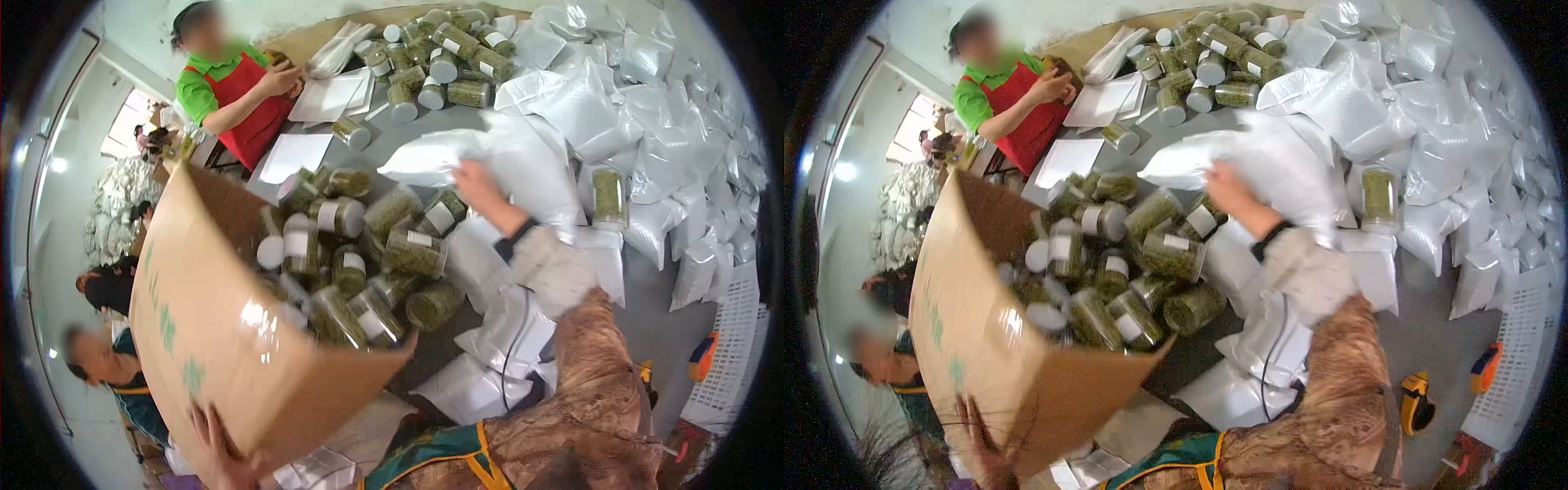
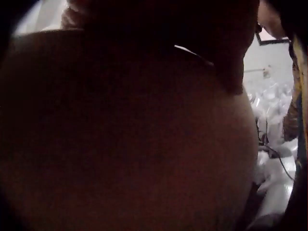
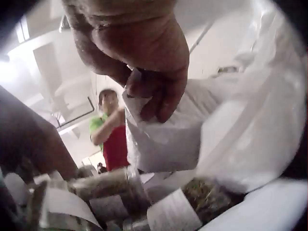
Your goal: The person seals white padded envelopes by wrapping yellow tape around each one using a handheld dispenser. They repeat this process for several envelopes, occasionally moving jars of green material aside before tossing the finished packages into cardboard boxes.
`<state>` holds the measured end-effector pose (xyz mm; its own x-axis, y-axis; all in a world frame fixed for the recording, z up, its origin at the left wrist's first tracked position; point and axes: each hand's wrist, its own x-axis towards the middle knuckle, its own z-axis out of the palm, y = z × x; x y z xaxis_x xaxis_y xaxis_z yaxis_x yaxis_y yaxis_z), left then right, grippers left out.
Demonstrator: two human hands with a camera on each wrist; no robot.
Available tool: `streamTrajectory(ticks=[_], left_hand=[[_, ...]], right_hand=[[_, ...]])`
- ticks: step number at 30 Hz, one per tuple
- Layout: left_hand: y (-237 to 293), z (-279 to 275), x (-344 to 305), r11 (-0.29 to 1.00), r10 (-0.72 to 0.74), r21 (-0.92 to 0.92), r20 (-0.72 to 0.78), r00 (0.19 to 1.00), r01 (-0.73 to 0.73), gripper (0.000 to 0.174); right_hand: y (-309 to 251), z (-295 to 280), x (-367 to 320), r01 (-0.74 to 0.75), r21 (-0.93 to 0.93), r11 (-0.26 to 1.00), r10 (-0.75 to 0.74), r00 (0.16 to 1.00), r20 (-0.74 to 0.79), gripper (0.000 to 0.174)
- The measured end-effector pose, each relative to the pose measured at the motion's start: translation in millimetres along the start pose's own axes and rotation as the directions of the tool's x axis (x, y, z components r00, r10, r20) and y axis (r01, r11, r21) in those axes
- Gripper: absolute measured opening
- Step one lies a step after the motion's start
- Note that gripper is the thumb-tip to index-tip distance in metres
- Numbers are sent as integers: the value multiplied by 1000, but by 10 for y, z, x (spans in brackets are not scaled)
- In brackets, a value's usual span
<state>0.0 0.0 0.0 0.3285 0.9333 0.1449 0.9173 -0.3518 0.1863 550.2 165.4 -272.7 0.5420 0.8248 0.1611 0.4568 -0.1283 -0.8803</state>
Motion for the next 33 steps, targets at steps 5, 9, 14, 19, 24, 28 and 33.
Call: streamTrajectory(ticks=[5,9,14,19,24,28,33], left_hand=[[142,-257,972,988,98,110,72,993,-106,94],[149,-106,1218,982,182,65,-23,983,-180,76],[670,555,814,859,384,-386,53,922,-336,52],[569,1930,510,883,244,-469,444,862,-9,85],[624,2806,694,733,-185,-424,628,756,532,115],[770,3377,852,896,143,-443,253,957,-17,115],[1028,3613,1032,956,243,-235,287,927,-178,95]], right_hand=[[-269,-1637,-1046,-13,180,984,34,993,-116,21],[-550,-2384,-1885,222,-294,930,-266,957,-117,22],[-161,-2489,-3109,45,-538,842,84,974,212,19],[-76,-2514,-3659,23,-501,865,184,914,360,24],[-455,-2733,-3477,19,-603,797,497,547,674,40],[-515,-2776,-2746,32,-652,758,189,945,265,29],[185,-1935,-1602,97,-677,730,126,954,273,34]])
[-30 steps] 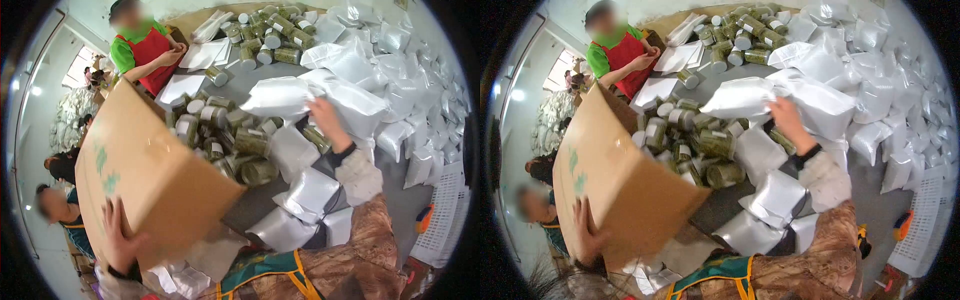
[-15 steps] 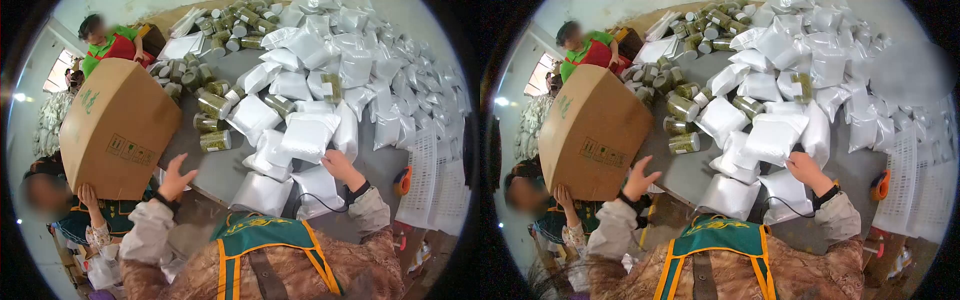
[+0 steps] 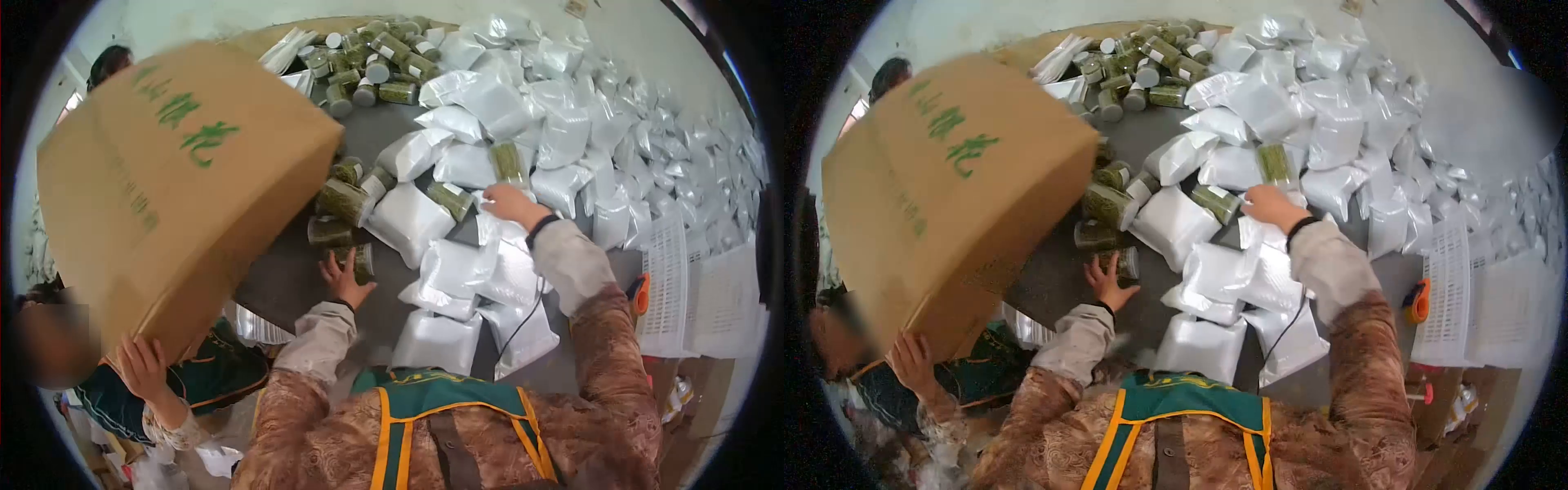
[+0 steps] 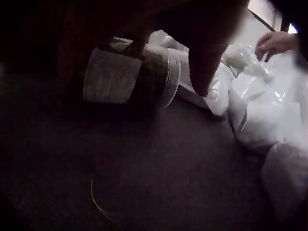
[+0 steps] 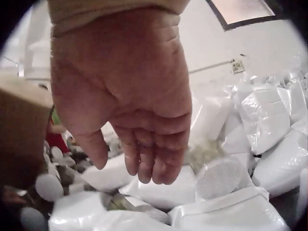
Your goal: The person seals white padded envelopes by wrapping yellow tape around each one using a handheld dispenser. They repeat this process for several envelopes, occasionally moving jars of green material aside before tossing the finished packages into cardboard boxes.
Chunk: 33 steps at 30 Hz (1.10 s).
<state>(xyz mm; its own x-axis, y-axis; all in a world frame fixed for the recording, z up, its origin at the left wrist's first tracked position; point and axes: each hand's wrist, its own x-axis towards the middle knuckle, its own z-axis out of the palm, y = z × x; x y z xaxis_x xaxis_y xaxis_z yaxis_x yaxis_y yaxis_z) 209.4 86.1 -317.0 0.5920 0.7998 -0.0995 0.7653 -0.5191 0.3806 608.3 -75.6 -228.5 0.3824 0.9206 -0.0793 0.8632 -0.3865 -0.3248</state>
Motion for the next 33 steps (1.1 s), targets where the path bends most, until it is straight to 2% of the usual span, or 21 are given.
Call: streamTrajectory(ticks=[1,3,5,7,8,11,13,15,16,17,19,21,23,25,26,27,28,30,31,32,33], left_hand=[[-47,27,36,999,16,35,-14,1000,-15,91],[-182,42,118,999,45,29,-35,998,-44,84],[-264,23,203,996,87,18,-39,995,-86,83],[-249,-88,257,997,74,6,-29,997,-74,86],[-265,-83,290,997,83,0,-50,995,-83,87],[-273,-58,485,996,94,9,-98,991,-94,97],[-225,32,593,998,55,35,-88,995,-52,101],[-171,49,712,998,40,47,-81,996,-37,105],[-152,-28,762,998,52,26,-78,996,-50,105],[-125,-121,803,998,59,-2,-73,996,-59,105],[-71,-274,904,993,76,-80,-67,995,-81,106],[26,-370,1019,972,90,-213,-70,993,-103,107],[64,-395,1154,920,107,-369,-76,991,-128,109],[49,-334,1297,845,127,-514,-80,989,-150,110],[56,-309,1335,805,130,-573,-87,988,-157,111],[22,-272,1369,768,134,-620,-93,986,-163,111],[-23,-202,1394,727,137,-665,-101,985,-169,112],[-89,-132,1356,687,102,-708,-126,987,-161,114],[-107,-109,1334,678,84,-719,-130,988,-153,114],[-80,-123,1288,681,49,-721,-130,990,-128,114],[-53,-125,1232,683,14,-724,-126,992,-101,113]], right_hand=[[-153,79,167,-62,-86,994,67,996,60,34],[-60,381,602,15,-119,993,-2,994,109,36],[0,917,805,-77,-260,963,123,978,168,50],[-41,1183,900,-179,-244,953,203,977,73,60],[-118,1148,972,-231,-232,945,242,970,21,65],[-296,684,993,-191,-131,973,218,947,236,75],[-80,611,1058,-41,-18,999,44,966,254,73],[-158,123,999,-123,75,990,86,919,386,72],[-68,72,977,-223,-2,975,202,881,428,70],[-36,-71,896,-339,116,934,256,859,443,72],[5,-438,703,-540,343,768,343,801,491,78],[46,-874,653,-566,587,579,281,814,508,76],[238,-889,871,-306,919,248,244,938,247,72],[124,-1150,1327,-144,988,-64,378,912,157,66],[-52,-1239,1402,128,991,-43,394,914,-101,60],[-146,-1281,1415,387,922,-19,408,845,-346,55],[-17,-1219,1423,330,916,230,334,857,-392,55],[294,-1054,1478,214,709,672,164,891,-424,54],[276,-1105,1349,-142,563,814,261,956,-136,57],[222,-1121,1144,-440,282,853,420,898,132,59],[334,-883,982,-455,172,874,458,889,22,71]])
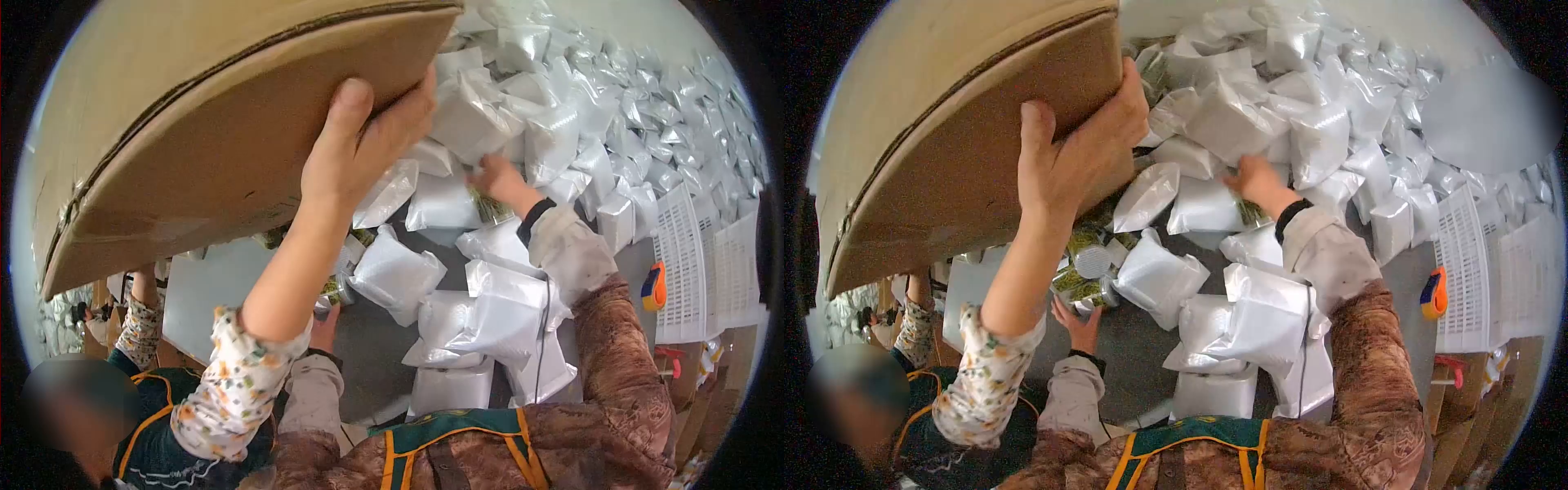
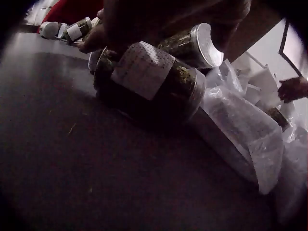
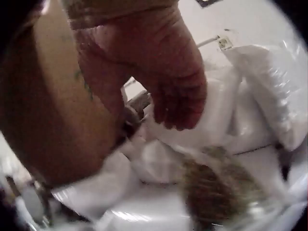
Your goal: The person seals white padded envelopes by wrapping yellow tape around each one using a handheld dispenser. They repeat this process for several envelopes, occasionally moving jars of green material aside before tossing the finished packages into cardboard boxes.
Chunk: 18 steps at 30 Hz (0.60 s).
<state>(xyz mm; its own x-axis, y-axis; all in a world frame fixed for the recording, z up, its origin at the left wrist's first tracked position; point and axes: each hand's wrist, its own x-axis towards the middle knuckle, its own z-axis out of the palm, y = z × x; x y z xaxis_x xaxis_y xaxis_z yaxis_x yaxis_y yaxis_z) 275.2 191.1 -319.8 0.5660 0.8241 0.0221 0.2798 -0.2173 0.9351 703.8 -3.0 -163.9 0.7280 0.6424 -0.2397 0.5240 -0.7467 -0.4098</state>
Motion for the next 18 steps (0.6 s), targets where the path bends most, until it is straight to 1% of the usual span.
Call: streamTrajectory(ticks=[1,3,4,5,8,9,11,12,13,14,16,17,18], left_hand=[[34,28,-69,1000,-28,1,-21,999,28,113],[127,100,-184,997,-77,-5,-68,995,77,112],[149,105,-213,995,-96,-5,-92,991,96,111],[68,135,-179,974,-96,186,-172,980,128,109],[-57,194,-77,995,-63,56,-263,963,80,110],[-115,146,-79,993,-89,51,-256,963,105,109],[-249,96,-68,989,-133,26,-247,960,143,106],[-324,100,-61,986,-160,13,-236,958,168,105],[-181,135,-134,983,-183,-56,-246,952,174,103],[-150,124,-172,984,-152,42,-277,949,170,104],[-124,93,-289,954,-92,245,-307,947,172,106],[206,134,-408,967,-165,137,-302,939,214,102],[196,129,-564,966,-134,186,-242,961,182,100]], right_hand=[[257,277,-52,-21,-114,993,8,993,-116,84],[659,743,-41,50,-5,999,-50,975,-218,99],[764,843,-59,91,50,995,-74,958,-276,107],[711,739,-144,27,60,998,-14,979,-204,119],[736,679,-161,17,332,943,35,988,-150,115],[743,659,-141,-17,433,901,53,996,-73,107],[569,354,-179,-57,587,808,-17,993,119,101],[488,228,-200,-95,650,754,-61,975,213,98],[417,225,-16,163,859,486,-330,944,7,86],[307,86,108,173,948,267,-363,929,-67,84],[-132,-255,45,214,975,-66,-233,946,-223,79],[-387,-508,-237,264,952,-157,-78,957,-279,75],[-371,-613,-499,273,962,31,-183,947,-263,73]])
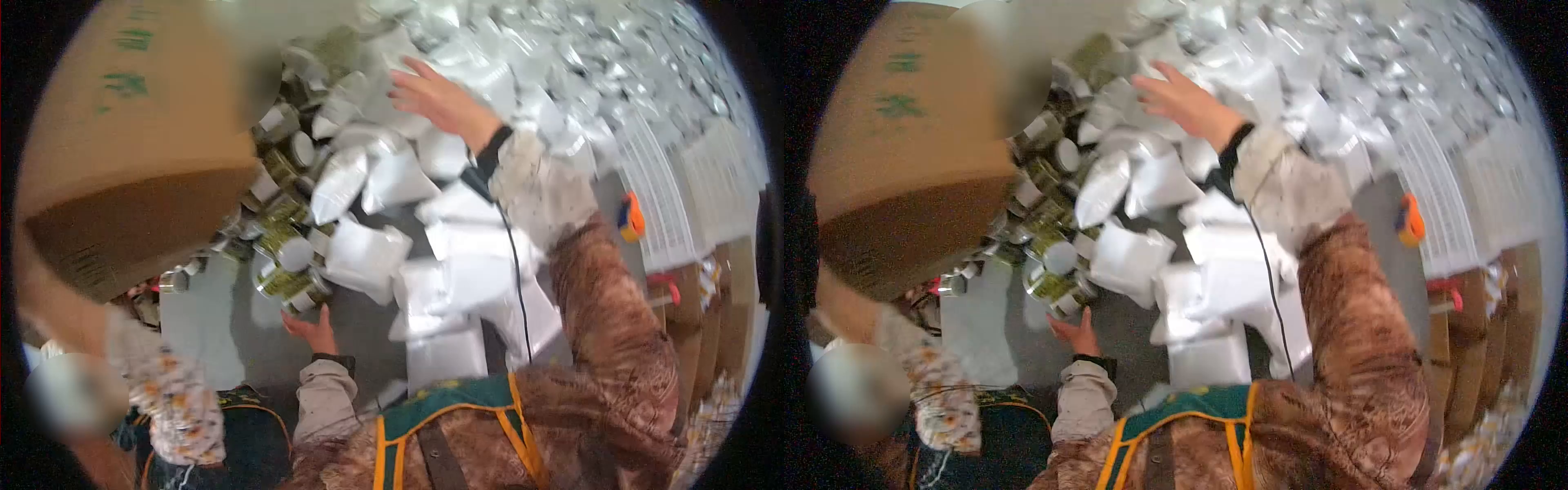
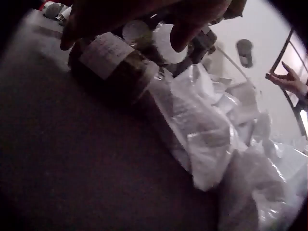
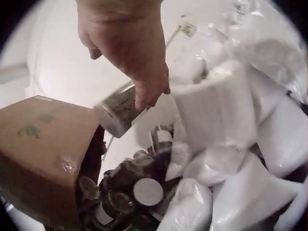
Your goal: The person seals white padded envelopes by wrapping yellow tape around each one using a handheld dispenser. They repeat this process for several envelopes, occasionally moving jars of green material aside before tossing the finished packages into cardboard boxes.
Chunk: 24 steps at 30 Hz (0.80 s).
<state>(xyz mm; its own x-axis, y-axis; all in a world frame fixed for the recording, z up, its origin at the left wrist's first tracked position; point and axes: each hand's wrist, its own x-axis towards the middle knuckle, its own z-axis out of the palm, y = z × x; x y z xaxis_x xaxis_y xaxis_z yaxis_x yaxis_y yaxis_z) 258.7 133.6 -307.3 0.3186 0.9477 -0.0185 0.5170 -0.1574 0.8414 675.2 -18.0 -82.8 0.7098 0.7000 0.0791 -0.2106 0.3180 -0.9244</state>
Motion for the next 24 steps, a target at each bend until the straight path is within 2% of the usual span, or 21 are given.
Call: streamTrajectory(ticks=[2,3,5,6,7,8,9,10,11,13,14,15,16,17,19,22,24], left_hand=[[-77,-5,-239,993,101,41,116,988,-107,97],[129,-75,-479,994,94,25,243,965,-103,98],[22,-103,-919,999,23,-47,459,888,-1,101],[-14,-110,-1081,995,5,-83,559,829,49,102],[-29,-112,-1196,994,41,-107,615,787,31,103],[-58,-131,-1331,991,76,-131,669,739,17,104],[-98,-157,-1489,988,104,-154,719,688,12,105],[-131,-164,-1601,989,124,-148,754,645,-18,106],[-164,-171,-1639,989,140,-137,779,611,-53,107],[-165,-155,-1703,987,156,-104,804,573,-123,114],[-217,-113,-1747,978,188,-100,800,570,-182,115],[-294,-62,-1781,966,217,-92,792,571,-241,116],[-330,-6,-1820,951,246,-81,781,574,-298,117],[-297,38,-1861,937,314,-145,747,586,-317,116],[-213,109,-1930,935,274,-49,730,626,-352,114],[-174,173,-2069,919,249,72,659,710,-388,110],[-98,199,-2161,902,250,165,554,794,-399,108]], right_hand=[[-289,-24,-425,0,-372,928,83,974,208,67],[-388,-95,-736,-10,-519,855,133,971,201,64],[-560,-320,-1623,-41,-765,643,245,957,154,58],[-675,-410,-2080,-34,-841,539,232,966,110,49],[-717,-698,-2546,-102,-878,468,243,970,16,46],[-847,-820,-3066,-278,-812,514,244,954,-173,44],[-903,-1055,-3569,-398,-771,497,194,917,-348,43],[-956,-1268,-4035,-536,-709,457,146,832,-535,41],[-910,-1477,-4490,-642,-596,482,69,706,-705,39],[-658,-2131,-5428,-671,-732,114,-104,725,-681,36],[-661,-2052,-5636,-784,-619,46,-67,616,-785,34],[-492,-2236,-5850,-738,-673,52,-27,673,-740,37],[-390,-2253,-5914,-718,-695,28,-5,695,-719,36],[-265,-2235,-5911,-696,-718,7,24,718,-696,36],[167,-2347,-5839,-568,-822,-27,-105,820,-563,36],[529,-2611,-5459,-472,-878,-80,-148,877,-458,38],[708,-2816,-5232,-313,-933,-178,-138,947,-291,42]])
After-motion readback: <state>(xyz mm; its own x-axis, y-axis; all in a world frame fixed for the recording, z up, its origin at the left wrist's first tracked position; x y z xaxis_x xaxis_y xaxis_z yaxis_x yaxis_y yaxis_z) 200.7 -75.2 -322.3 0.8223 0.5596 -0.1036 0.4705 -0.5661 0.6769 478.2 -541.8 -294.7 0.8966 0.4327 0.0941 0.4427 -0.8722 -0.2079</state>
